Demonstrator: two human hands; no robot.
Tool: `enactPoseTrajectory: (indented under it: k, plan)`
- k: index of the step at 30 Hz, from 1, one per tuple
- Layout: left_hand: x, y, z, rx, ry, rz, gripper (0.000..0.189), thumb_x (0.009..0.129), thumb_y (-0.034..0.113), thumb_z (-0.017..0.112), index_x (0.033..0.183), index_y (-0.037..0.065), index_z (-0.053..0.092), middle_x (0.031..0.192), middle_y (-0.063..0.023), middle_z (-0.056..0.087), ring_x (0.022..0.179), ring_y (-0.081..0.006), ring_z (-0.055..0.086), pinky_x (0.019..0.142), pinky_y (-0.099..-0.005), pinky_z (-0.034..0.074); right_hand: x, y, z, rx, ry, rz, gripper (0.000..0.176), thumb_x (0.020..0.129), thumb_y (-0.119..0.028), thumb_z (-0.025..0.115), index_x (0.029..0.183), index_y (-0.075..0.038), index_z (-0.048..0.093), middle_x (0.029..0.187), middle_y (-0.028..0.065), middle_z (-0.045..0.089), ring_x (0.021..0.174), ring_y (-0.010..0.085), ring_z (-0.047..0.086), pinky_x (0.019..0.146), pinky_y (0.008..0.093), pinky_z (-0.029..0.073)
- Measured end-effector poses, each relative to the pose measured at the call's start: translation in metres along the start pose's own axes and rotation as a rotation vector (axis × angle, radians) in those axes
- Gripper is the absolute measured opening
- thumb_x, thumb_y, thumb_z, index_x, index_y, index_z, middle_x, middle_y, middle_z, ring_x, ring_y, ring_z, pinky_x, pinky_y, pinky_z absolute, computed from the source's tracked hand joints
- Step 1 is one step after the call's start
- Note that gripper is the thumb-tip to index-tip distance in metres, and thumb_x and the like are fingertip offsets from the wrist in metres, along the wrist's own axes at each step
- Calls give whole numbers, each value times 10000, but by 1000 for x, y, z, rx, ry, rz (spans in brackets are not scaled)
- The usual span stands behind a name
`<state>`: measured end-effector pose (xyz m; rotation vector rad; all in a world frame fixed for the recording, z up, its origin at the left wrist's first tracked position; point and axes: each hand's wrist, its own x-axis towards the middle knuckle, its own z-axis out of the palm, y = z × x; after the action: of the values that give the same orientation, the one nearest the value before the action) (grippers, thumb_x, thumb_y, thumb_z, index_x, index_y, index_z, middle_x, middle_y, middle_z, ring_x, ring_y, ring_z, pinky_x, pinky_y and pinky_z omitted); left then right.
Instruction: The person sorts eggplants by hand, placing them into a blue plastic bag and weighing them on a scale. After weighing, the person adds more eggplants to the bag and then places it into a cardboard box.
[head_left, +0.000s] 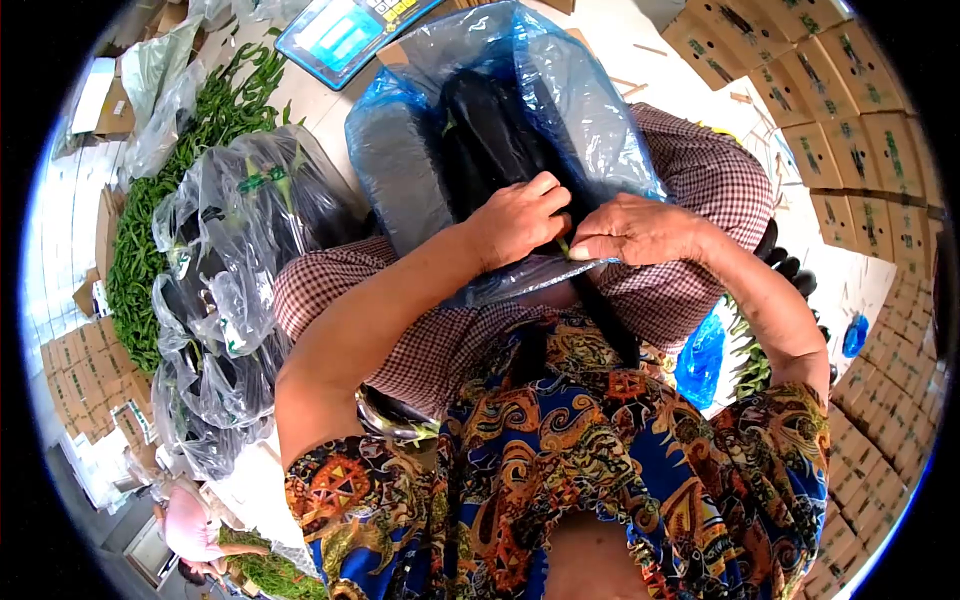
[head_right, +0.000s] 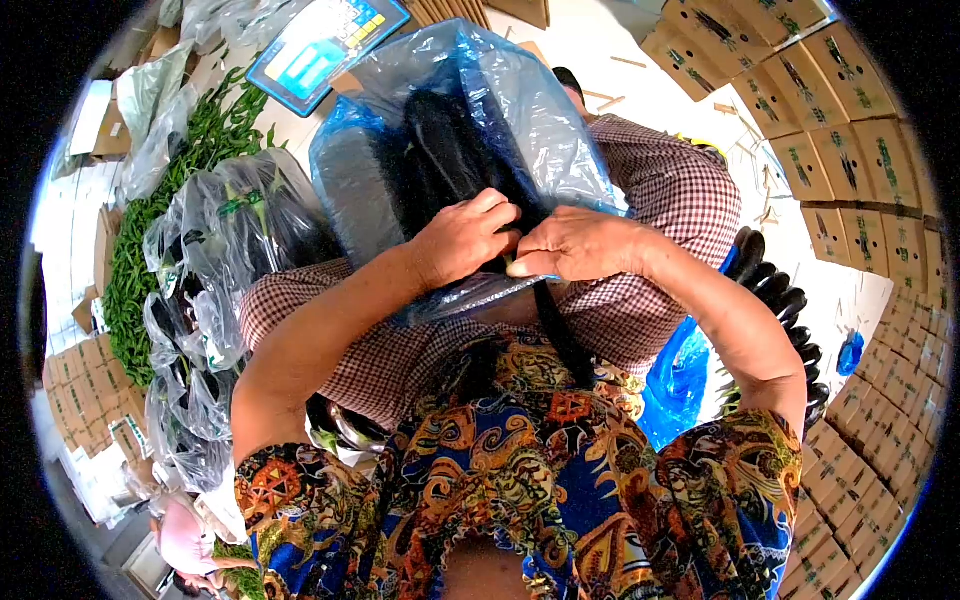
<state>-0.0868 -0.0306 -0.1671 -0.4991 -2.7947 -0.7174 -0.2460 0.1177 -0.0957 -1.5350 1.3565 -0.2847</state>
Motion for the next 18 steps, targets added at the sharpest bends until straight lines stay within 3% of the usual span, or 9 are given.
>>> enactPoseTrajectory:
  k: [1,3,7,16,18]
  plan:
    - [3,1,-4,-19,-54,-49,205,732,178,625,918,95,644,1010,-38,547,1005,-248,521,736,-312,532,-1,-7,-4,75,-50,83,448,942,-469,534,961,-43,674,724,138,641,640,284,577,675,395,465]
    - [10,2,-17,-141,-147,-177,253,722,198,664,949,86,654,1038,-31,571,1052,-255,522,790,-345,522,-8,-8,-2,113,3,-18,451,916,-466,581,926,-23,668,691,140,621,642,281,586,650,405,457]
    - [3,0,-12,-253,-99,-65,239,731,187,674,957,110,669,993,-32,615,1095,-266,527,857,-380,501,-15,-8,2,105,82,-23,449,863,-461,659,938,-19,676,657,125,606,639,268,590,614,390,438]
    - [-3,7,-20,-295,-46,-174,232,742,241,701,940,124,674,958,-31,667,1024,-256,583,821,-387,505,-11,-9,-5,152,12,51,497,819,-501,692,977,-31,691,619,116,597,586,230,576,578,363,430]
    - [2,13,-18,-303,-43,-318,203,743,231,697,915,126,671,933,-23,661,974,-253,589,782,-397,503,-13,-5,-3,-59,132,-22,548,808,-543,686,964,-18,686,610,130,590,586,234,580,580,367,437]
